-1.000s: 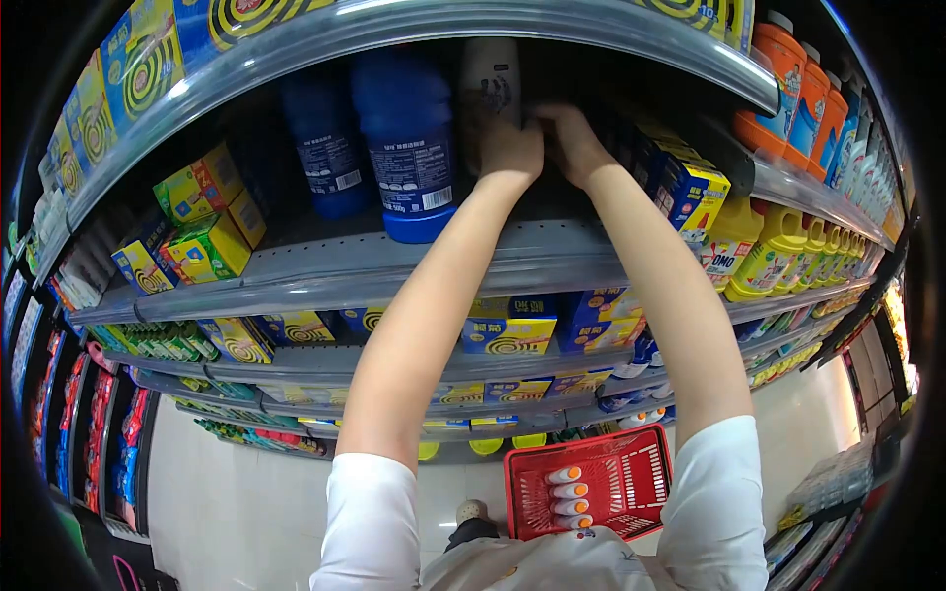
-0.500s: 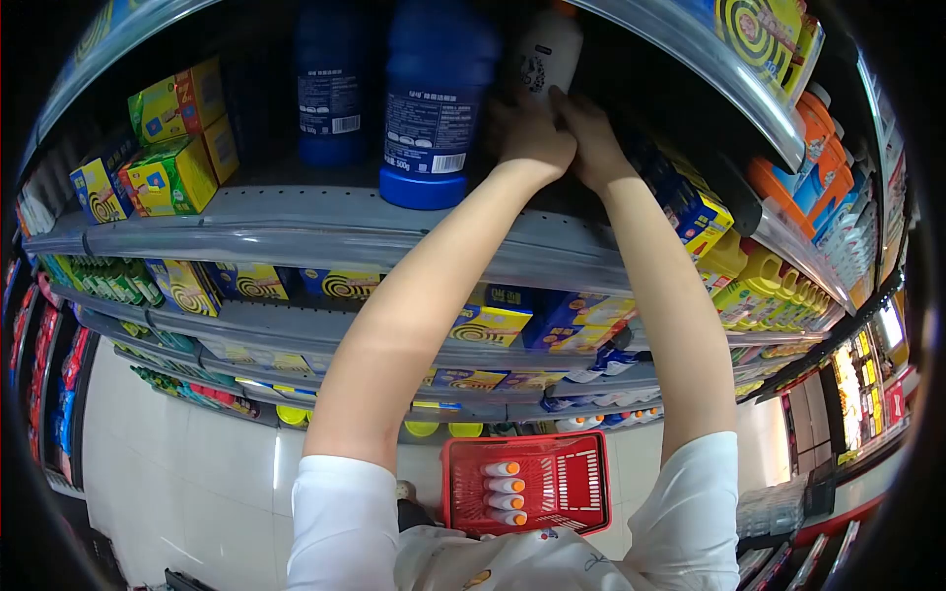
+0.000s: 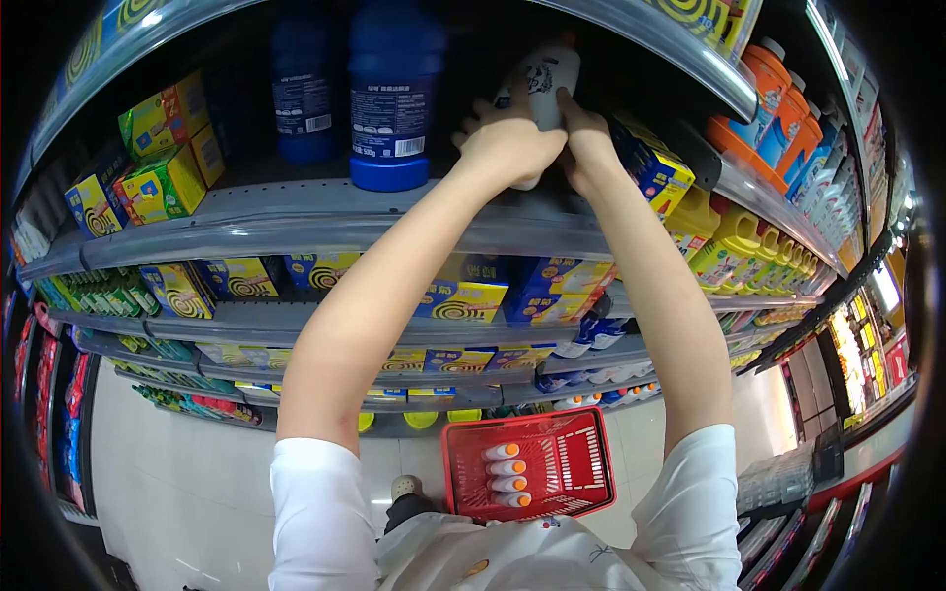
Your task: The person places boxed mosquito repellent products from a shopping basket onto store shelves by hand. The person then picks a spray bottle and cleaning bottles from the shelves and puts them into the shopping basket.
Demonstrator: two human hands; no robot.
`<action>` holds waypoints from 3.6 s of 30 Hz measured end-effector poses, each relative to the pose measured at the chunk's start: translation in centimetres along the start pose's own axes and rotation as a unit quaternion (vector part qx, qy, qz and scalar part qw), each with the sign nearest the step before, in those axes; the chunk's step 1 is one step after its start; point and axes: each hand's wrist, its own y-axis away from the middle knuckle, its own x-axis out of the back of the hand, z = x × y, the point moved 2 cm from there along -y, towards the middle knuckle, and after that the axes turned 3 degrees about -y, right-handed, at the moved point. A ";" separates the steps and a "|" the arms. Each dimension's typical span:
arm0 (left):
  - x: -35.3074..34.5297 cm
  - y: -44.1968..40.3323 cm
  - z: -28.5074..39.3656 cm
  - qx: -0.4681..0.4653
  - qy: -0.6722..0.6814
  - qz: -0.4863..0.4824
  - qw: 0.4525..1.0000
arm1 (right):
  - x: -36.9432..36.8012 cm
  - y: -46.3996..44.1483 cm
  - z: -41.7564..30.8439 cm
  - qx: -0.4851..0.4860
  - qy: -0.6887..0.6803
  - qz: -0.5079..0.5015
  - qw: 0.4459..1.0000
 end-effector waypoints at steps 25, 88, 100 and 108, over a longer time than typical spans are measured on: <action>-14.2 24.6 1.2 -0.062 0.297 -0.368 0.879 | 25.6 28.9 6.6 -0.196 0.106 -0.162 0.961; 9.3 8.1 -12.8 -0.095 0.029 0.218 0.971 | -5.2 8.0 1.6 0.234 0.272 -0.208 0.910; 9.6 6.2 -11.5 -0.122 0.048 0.101 0.986 | -11.2 6.6 2.7 0.207 0.263 -0.097 0.937; 8.8 6.4 -12.1 -0.179 0.019 0.155 0.971 | -11.1 7.0 1.7 0.151 0.318 -0.106 0.930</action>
